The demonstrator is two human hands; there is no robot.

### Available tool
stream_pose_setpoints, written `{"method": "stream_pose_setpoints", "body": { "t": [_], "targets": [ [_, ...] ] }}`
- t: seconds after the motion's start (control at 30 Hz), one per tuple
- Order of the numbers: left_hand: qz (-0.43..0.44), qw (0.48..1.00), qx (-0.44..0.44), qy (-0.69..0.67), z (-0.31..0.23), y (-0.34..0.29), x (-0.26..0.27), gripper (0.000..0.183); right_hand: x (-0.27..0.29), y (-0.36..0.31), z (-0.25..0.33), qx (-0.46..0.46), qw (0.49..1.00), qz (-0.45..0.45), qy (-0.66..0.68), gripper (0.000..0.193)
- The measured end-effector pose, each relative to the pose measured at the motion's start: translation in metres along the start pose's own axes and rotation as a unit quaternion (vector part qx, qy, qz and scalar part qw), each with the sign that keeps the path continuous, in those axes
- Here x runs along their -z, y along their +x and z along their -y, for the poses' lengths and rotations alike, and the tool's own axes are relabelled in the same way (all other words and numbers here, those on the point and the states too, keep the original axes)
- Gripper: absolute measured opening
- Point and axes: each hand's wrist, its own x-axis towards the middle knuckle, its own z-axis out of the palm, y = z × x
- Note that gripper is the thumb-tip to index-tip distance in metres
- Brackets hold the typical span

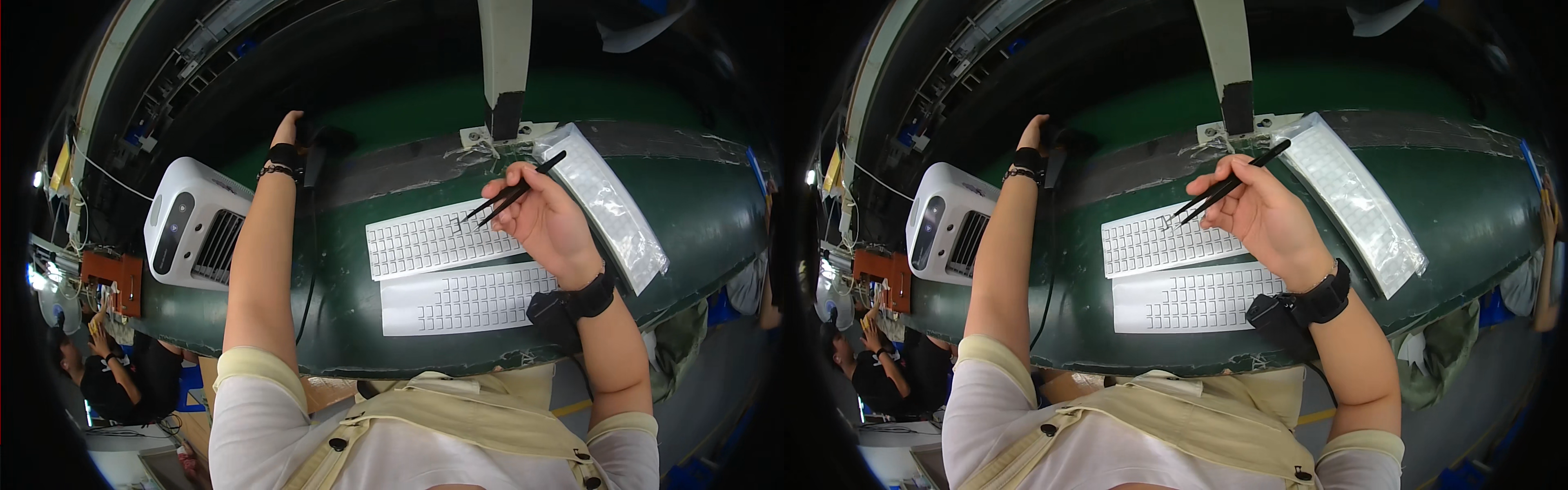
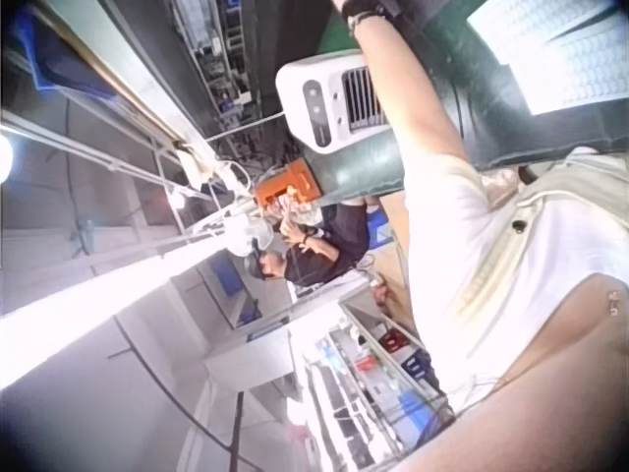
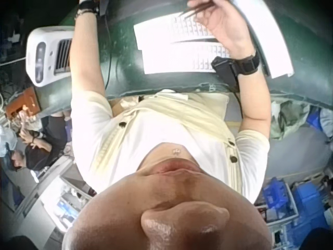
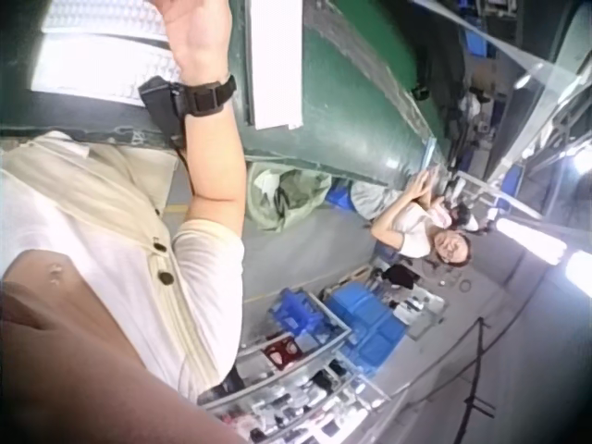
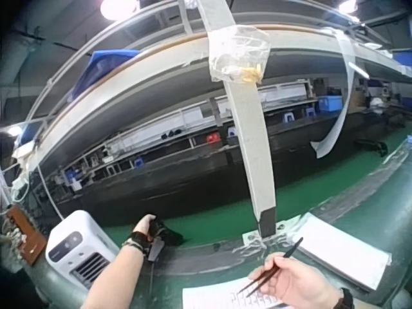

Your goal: Technician using tweezers to manipulate internal flex cables and components within a disassembled handheld electronic device at a factory production line workstation.

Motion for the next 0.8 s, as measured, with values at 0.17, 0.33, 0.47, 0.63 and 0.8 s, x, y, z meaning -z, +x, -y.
{"method": "stream_pose_setpoints", "body": {
  "t": [0.17, 0.33, 0.47, 0.63, 0.8],
  "targets": [
    [0.081, 0.996, 0.000, -0.040, 0.003, -0.041, -0.019, 0.018, 0.008, 0.001, -0.002, 0.036, 0.999, -0.005, -0.007, 0.010],
    [0.262, 0.957, -0.031, -0.123, 0.010, -0.184, -0.041, 0.015, 0.007, -0.004, 0.001, 0.053, 0.998, 0.032, -0.021, 0.018],
    [0.384, 0.919, 0.006, -0.095, 0.039, -0.254, -0.034, 0.043, 0.001, 0.002, -0.004, 0.005, 0.997, 0.064, -0.042, 0.020],
    [0.431, 0.890, -0.033, -0.145, 0.062, -0.286, -0.027, 0.064, -0.015, 0.010, -0.021, -0.081, 0.992, 0.066, -0.067, 0.014],
    [0.413, 0.892, -0.035, -0.179, 0.072, -0.281, -0.021, 0.065, -0.006, 0.014, -0.034, -0.100, 0.990, 0.036, -0.090, 0.014]
  ]
}}
